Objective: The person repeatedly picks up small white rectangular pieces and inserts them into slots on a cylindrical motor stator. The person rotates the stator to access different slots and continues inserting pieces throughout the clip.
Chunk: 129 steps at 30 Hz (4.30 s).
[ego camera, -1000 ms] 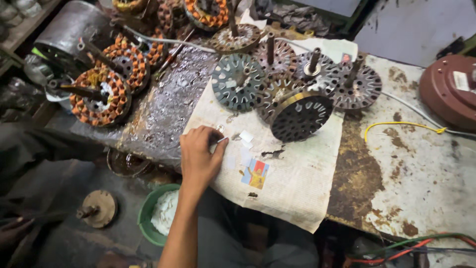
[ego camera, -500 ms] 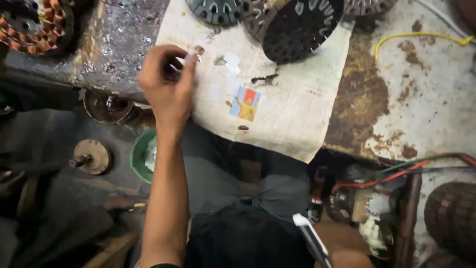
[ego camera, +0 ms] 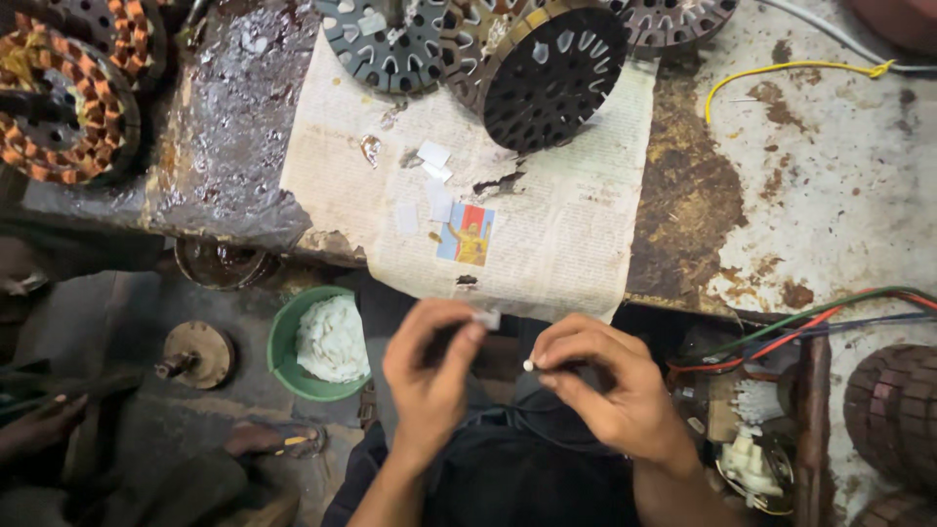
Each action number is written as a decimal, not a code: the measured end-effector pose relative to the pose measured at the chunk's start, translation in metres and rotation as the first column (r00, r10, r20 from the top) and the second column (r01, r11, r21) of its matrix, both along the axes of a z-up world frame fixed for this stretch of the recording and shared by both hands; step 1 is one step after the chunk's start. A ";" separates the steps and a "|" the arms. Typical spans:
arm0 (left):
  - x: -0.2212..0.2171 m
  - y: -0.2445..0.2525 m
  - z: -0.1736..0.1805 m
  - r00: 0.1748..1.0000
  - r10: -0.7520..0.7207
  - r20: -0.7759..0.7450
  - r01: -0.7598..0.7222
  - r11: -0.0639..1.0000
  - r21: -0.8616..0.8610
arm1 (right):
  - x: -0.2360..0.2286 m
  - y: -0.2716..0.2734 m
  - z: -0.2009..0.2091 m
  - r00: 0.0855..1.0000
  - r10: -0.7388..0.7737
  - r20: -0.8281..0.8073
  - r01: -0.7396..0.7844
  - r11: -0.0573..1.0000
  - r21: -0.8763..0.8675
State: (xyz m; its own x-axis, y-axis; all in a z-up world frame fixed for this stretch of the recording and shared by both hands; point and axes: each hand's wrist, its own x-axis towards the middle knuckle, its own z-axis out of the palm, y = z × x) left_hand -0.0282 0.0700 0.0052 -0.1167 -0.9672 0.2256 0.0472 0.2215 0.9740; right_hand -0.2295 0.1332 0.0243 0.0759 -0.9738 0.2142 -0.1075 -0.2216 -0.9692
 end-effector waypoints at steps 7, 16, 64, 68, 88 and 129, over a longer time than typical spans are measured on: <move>0.005 -0.010 0.022 0.891 -0.336 0.305 0.404 0.894 -0.193 | -0.012 -0.008 -0.010 0.989 -0.145 0.006 0.138 0.954 0.268; 0.000 -0.007 0.038 0.834 -0.398 0.383 0.502 0.835 -0.225 | -0.020 0.002 -0.045 0.950 -0.125 0.285 0.034 0.952 0.304; -0.060 -0.091 0.036 0.999 0.005 0.041 0.010 0.940 -0.341 | -0.023 -0.073 0.052 0.810 -0.511 -0.289 0.411 0.845 -0.341; -0.080 -0.110 0.029 0.981 0.195 -0.022 -0.189 0.907 -0.377 | -0.023 -0.114 0.070 0.735 -0.568 -0.372 0.359 0.790 -0.497; -0.092 -0.132 -0.009 0.965 0.221 0.138 -0.186 0.955 -0.232 | -0.013 -0.192 0.049 0.428 -0.741 -0.517 0.156 0.624 -0.765; -0.077 -0.136 0.028 0.907 0.067 0.417 0.113 0.913 -0.392 | -0.079 -0.170 0.101 0.692 -0.297 -0.658 0.162 0.952 -0.258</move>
